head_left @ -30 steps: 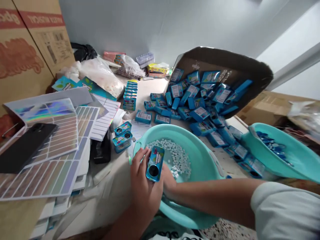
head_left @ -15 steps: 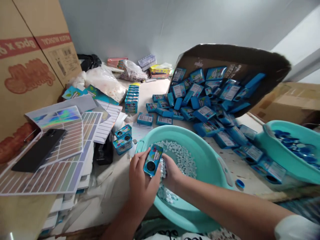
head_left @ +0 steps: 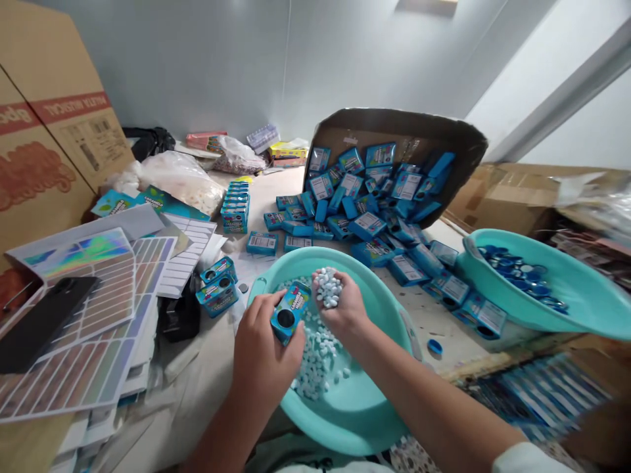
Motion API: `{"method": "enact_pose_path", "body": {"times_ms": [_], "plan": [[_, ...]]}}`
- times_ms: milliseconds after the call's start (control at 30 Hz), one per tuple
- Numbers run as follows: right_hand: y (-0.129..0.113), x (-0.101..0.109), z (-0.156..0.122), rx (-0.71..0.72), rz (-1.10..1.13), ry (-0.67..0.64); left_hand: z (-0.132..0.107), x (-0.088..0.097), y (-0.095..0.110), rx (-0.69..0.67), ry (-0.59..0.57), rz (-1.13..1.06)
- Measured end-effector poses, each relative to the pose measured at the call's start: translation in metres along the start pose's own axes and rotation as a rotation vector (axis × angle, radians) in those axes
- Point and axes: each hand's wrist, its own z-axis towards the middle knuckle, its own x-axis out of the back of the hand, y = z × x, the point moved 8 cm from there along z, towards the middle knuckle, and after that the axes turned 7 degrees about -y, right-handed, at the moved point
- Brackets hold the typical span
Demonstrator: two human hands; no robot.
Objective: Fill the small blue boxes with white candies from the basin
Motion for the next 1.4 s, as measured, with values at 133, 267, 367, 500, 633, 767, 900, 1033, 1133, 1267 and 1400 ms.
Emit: {"method": "enact_pose_path", "body": {"times_ms": [133, 267, 367, 500, 633, 767, 900, 1033, 1133, 1267, 1400], "plan": [[-0.024, -0.035, -0.02, 0.119, 0.05, -0.11, 0.006, -0.026, -0.018, 0.156, -0.199, 0.137], [-0.02, -0.054, -0.034, 0.143, 0.018, -0.245, 0.01, -0.05, -0.016, 0.111, -0.335, 0.03], [-0.007, -0.049, -0.036, 0.067, -0.002, -0.229, 0.012, -0.051, -0.016, 0.121, -0.3, -0.037], [0.001, -0.043, -0.036, 0.026, -0.03, -0.21, 0.01, -0.048, -0.018, 0.122, -0.288, -0.104], [0.002, -0.047, -0.039, 0.078, -0.132, -0.326, 0.007, -0.046, -0.016, 0.072, -0.301, -0.173], [0.001, -0.046, -0.043, 0.16, -0.24, -0.386, 0.006, -0.045, -0.017, 0.092, -0.324, -0.162], [0.002, -0.046, -0.045, 0.206, -0.331, -0.406, 0.005, -0.046, -0.017, 0.125, -0.351, -0.099], [0.004, -0.044, -0.044, 0.189, -0.356, -0.362, 0.005, -0.045, -0.016, 0.136, -0.358, -0.039], [0.004, -0.043, -0.044, 0.184, -0.358, -0.359, 0.005, -0.044, -0.013, 0.103, -0.355, -0.038], [0.0, -0.047, -0.046, 0.248, -0.419, -0.422, 0.005, -0.043, -0.013, 0.108, -0.38, -0.057], [-0.001, -0.053, -0.051, 0.287, -0.481, -0.494, 0.005, -0.04, -0.01, 0.081, -0.363, -0.088]]}}
